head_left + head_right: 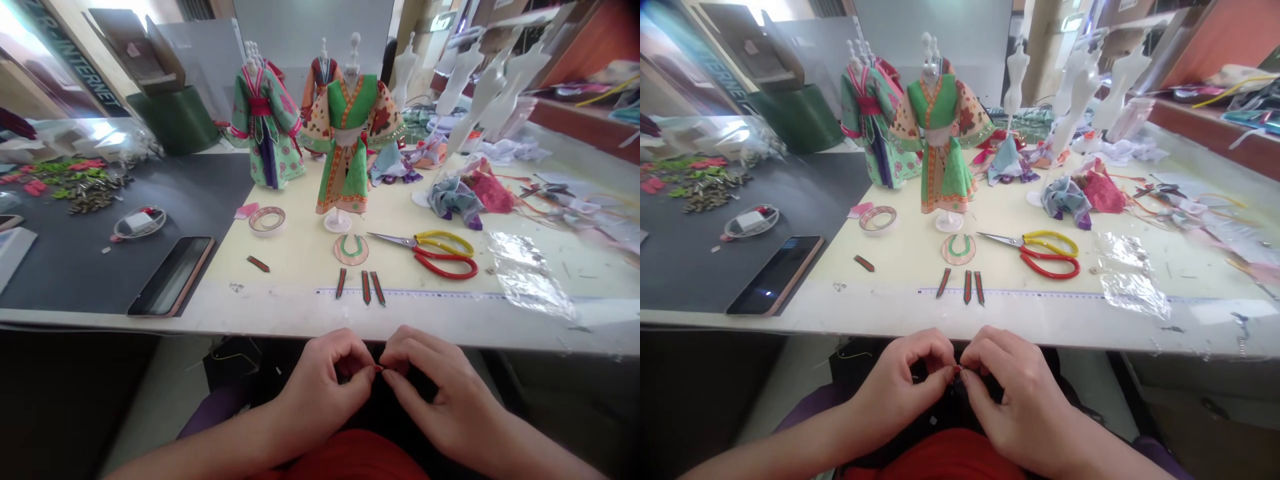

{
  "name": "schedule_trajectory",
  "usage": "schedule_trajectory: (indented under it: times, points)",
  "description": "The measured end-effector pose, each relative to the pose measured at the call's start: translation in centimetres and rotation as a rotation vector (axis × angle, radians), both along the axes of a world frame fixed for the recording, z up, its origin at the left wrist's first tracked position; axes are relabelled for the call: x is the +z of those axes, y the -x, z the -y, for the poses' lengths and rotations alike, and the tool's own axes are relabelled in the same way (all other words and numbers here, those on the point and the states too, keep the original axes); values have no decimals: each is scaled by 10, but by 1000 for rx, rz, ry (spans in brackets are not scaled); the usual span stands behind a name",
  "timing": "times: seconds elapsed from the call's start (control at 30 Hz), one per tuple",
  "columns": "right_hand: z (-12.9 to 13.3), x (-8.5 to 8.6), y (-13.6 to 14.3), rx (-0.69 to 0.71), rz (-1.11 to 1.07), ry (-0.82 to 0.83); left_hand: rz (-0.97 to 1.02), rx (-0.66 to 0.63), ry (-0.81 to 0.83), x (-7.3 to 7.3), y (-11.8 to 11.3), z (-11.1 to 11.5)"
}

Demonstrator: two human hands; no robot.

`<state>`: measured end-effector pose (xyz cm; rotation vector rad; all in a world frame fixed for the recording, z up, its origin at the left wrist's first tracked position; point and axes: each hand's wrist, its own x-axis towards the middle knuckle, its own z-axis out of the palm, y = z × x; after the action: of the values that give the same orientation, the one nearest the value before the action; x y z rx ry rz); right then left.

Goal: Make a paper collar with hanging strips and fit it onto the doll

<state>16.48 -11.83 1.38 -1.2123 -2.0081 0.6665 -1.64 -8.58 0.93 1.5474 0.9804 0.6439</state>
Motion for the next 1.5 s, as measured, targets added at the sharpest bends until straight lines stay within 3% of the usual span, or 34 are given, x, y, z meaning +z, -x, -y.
schedule_trajectory:
  times: [0.3, 0.73, 1.13, 1.4, 1.5]
  points:
    - [-4, -4, 3, -17, 69, 18, -27, -37, -186, -7, 1, 1]
    - [-3, -14, 6, -67, -86, 22, -20, -52, 82, -4, 1, -1]
    - [-4, -15, 9, -75, -105, 32, 4, -29, 110, -4, 0, -3]
    - [-8, -7, 5, -144, -179, 297, -14, -32, 173, -2, 0, -6]
    - [-9, -6, 4, -131, -189, 283, -11, -19, 181, -2, 0, -7]
